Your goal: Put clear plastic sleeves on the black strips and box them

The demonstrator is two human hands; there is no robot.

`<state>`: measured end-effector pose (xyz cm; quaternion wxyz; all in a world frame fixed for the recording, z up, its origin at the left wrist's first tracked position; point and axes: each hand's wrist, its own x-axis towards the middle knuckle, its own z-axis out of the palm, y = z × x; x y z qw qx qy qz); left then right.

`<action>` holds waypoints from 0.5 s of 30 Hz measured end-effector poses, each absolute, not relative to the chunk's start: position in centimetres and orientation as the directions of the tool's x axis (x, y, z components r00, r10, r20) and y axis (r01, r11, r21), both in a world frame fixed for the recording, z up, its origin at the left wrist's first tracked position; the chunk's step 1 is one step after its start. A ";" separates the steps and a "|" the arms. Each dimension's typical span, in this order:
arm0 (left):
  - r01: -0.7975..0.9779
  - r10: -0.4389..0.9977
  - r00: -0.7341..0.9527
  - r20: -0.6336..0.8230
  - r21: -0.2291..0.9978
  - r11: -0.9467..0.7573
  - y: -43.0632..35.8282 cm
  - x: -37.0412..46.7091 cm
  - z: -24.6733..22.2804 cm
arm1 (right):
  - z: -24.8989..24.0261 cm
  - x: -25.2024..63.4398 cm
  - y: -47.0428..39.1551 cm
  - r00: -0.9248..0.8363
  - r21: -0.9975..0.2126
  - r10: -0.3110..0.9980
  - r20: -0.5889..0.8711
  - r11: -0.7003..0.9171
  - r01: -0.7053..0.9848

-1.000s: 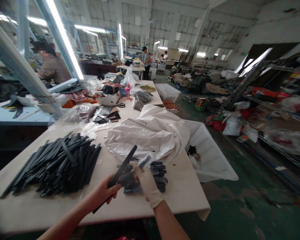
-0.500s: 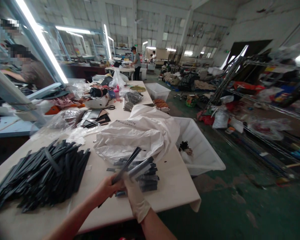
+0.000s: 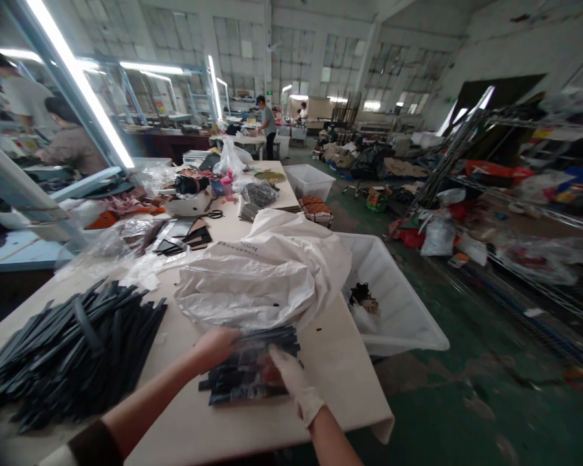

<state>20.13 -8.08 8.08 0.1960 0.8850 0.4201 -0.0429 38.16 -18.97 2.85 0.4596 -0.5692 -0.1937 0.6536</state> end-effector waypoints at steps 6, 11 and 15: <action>0.802 0.769 0.592 -0.243 0.271 -0.532 -4.5 21.2 6.1 | 2.7 46.0 -10.8 0.519 -0.957 0.805 -0.287 -0.261 -0.125; 0.886 0.907 0.386 -0.168 0.343 -0.313 -4.1 18.5 5.7 | 1.4 42.3 -2.2 0.239 -0.934 0.952 -0.192 -0.252 0.252; 0.834 0.971 0.208 -0.115 0.540 -0.115 -4.6 15.9 5.4 | 0.2 36.6 2.4 -0.013 -0.845 0.988 -0.152 -0.123 0.521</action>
